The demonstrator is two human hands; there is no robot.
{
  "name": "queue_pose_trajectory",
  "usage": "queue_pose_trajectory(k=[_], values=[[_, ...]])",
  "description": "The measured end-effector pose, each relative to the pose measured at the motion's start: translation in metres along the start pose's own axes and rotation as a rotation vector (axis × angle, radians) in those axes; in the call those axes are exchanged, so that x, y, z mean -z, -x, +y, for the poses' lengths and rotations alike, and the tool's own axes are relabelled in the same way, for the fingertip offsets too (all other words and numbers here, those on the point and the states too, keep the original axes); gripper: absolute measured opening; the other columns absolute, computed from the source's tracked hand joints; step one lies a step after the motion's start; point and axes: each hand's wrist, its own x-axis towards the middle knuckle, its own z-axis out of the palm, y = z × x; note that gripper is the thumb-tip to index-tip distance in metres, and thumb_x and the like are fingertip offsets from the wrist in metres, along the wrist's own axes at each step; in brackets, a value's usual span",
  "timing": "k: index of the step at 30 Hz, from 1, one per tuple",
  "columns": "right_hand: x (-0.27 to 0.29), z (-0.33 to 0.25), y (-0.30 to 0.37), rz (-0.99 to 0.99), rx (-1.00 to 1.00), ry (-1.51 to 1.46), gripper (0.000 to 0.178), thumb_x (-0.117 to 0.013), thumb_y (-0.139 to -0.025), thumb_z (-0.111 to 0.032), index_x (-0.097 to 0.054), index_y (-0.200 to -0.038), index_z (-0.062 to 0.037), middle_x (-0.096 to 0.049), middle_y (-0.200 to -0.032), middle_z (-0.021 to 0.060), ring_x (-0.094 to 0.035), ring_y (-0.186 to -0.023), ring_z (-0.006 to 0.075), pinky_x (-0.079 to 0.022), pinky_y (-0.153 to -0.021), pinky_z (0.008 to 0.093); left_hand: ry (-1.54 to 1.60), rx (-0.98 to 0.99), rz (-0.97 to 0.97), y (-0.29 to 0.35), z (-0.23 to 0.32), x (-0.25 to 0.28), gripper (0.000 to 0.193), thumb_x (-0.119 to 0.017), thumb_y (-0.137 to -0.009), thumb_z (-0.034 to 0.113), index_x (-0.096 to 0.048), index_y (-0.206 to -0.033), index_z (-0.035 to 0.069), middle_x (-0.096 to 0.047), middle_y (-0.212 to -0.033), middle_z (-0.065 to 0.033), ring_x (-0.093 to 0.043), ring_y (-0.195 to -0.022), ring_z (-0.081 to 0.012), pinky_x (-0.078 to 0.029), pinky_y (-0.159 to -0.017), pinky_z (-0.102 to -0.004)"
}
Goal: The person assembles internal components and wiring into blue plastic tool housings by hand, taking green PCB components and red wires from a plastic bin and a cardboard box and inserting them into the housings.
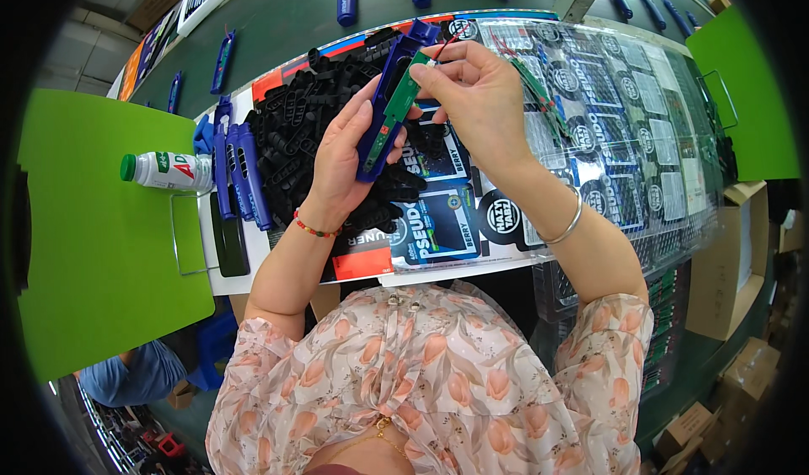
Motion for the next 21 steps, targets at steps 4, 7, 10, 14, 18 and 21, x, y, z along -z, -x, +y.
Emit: queue_pose_trajectory(k=[4,7,10,14,18,21], values=[[-0.0002,0.0003,0.0009,0.007,0.022,0.049,0.020,-0.074,-0.084,-0.011,-0.065,-0.099,-0.0005,-0.071,-0.081,0.0069,-0.067,-0.074,0.0095,-0.050,-0.059,0.0204,0.013,0.005,-0.026,0.0003,0.0005,0.0005,0.050,-0.043,-0.103,0.025,-0.034,-0.148,0.004,-0.063,-0.112,-0.0186,-0.059,-0.078,-0.0138,-0.049,-0.061,-0.0233],[-0.0012,0.0015,0.0010,0.019,0.082,0.109,0.018,-0.075,-0.083,-0.011,-0.066,-0.095,-0.0014,-0.070,-0.083,0.0063,-0.063,-0.074,0.0079,-0.048,-0.063,0.0205,0.026,0.004,-0.029,-0.0001,0.0005,0.0009,0.050,-0.043,-0.103,0.025,-0.034,-0.148,0.005,-0.063,-0.109,-0.0172,-0.058,-0.076,-0.0125,-0.049,-0.060,-0.0226],[0.0011,0.0053,-0.0018,0.033,0.158,0.201,0.017,-0.076,-0.082,-0.013,-0.067,-0.091,-0.0028,-0.070,-0.087,0.0052,-0.056,-0.068,0.0057,-0.044,-0.062,0.0202,-0.087,-0.028,-0.006,0.0006,-0.0004,-0.0019,0.049,-0.043,-0.104,0.026,-0.034,-0.148,0.007,-0.064,-0.107,-0.0158,-0.057,-0.075,-0.0113,-0.048,-0.060,-0.0220],[0.0028,0.0050,-0.0052,0.016,0.189,0.253,0.016,-0.077,-0.081,-0.014,-0.068,-0.090,-0.0051,-0.067,-0.087,0.0020,-0.044,-0.062,0.0046,-0.040,-0.059,0.0204,-0.126,-0.041,-0.004,-0.0001,-0.0005,-0.0064,0.048,-0.046,-0.104,0.027,-0.037,-0.146,0.005,-0.066,-0.104,-0.0132,-0.054,-0.069,-0.0085,-0.046,-0.059,-0.0221],[0.0020,0.0048,-0.0044,0.006,0.061,0.141,0.014,-0.076,-0.081,-0.014,-0.068,-0.090,-0.0059,-0.063,-0.085,0.0000,-0.047,-0.062,0.0037,-0.040,-0.055,0.0196,-0.024,0.001,-0.014,-0.0010,0.0002,-0.0027,0.050,-0.040,-0.105,0.031,-0.034,-0.147,0.005,-0.064,-0.105,-0.0150,-0.055,-0.072,-0.0103,-0.046,-0.059,-0.0224],[0.0007,0.0050,-0.0002,0.040,0.001,0.089,0.016,-0.076,-0.082,-0.014,-0.067,-0.090,-0.0045,-0.063,-0.083,0.0002,-0.048,-0.062,0.0024,-0.039,-0.049,0.0184,0.032,-0.011,-0.033,-0.0013,-0.0007,-0.0003,0.052,-0.036,-0.105,0.033,-0.032,-0.148,0.004,-0.062,-0.108,-0.0168,-0.056,-0.075,-0.0121,-0.047,-0.059,-0.0225]])
